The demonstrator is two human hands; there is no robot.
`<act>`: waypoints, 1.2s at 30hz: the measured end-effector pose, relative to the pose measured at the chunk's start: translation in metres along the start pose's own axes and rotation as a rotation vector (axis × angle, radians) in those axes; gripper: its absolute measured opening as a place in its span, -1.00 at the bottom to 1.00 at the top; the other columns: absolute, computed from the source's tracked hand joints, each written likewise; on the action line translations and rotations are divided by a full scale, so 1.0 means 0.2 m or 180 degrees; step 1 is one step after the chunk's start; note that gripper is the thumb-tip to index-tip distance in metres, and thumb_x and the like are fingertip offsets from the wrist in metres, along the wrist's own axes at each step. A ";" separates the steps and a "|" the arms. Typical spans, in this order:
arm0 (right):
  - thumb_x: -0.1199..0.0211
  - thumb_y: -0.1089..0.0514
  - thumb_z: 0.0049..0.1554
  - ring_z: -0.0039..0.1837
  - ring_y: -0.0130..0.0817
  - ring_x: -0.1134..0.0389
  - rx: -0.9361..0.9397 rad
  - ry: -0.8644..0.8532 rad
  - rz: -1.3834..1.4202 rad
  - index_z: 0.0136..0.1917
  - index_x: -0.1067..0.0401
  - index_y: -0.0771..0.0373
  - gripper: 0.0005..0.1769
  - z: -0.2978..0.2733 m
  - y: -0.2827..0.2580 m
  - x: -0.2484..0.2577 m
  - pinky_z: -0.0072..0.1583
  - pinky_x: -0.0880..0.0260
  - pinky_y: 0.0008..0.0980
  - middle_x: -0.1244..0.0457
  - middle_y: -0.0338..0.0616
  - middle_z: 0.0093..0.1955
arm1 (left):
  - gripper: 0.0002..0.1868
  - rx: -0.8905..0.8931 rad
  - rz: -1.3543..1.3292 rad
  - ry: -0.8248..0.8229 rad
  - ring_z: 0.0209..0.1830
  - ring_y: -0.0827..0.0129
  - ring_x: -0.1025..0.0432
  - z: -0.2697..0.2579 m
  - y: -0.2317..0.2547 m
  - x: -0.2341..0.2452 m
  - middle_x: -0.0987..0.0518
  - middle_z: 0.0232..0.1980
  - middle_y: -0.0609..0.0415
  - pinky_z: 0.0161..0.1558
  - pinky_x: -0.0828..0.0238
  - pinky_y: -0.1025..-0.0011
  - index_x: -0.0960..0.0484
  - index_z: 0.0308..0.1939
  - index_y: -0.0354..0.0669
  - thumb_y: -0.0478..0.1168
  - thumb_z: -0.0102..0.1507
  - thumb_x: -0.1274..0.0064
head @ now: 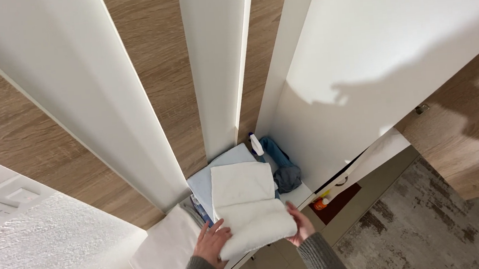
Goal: The person repeatedly folds white towels and places them into a wooden cabinet. The person unfolds and refolds each towel multiple times before stacking them inside the cabinet.
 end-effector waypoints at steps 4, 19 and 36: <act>0.18 0.44 0.06 -0.23 -0.17 -0.34 0.0673 -0.0652 0.0030 0.57 -0.14 0.00 -0.17 -0.04 -0.12 -0.08 -0.23 -0.52 -0.18 -0.25 0.07 0.25 | -0.43 0.0948 -0.1876 0.0509 0.35 -0.02 -0.37 0.13 -0.32 0.02 -0.67 0.09 0.01 0.43 -0.05 -0.09 -0.65 0.04 -0.07 -0.14 -0.07 -0.31; -0.05 -0.41 0.28 0.32 0.08 -0.32 0.2192 0.0682 -0.3140 0.42 -0.13 0.09 -0.30 0.24 -0.45 -0.45 0.28 -0.42 0.12 -0.26 0.11 0.33 | -0.12 0.3766 -0.2576 -0.0166 0.33 -0.13 -0.40 0.35 -0.65 0.00 -0.52 0.27 -0.30 0.35 -0.35 -0.01 -0.33 0.39 -0.05 0.51 0.27 0.19; 0.18 0.10 0.35 0.58 0.15 0.01 0.4794 -0.0782 -0.5174 0.53 -0.17 0.35 -0.45 -0.17 -0.11 -1.28 0.54 0.25 0.05 -0.07 0.26 0.54 | -0.40 0.1659 0.0422 -0.0172 0.67 0.12 0.26 0.66 -0.40 0.02 0.00 0.66 0.01 0.56 0.36 0.09 -0.13 0.53 -0.08 -0.13 0.38 0.36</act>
Point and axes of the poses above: each hand's wrist, its own z-axis towards the middle knuckle, its own x-axis out of the back of the hand, y = z × x, the point moved 10 cm from there along z, towards the middle knuckle
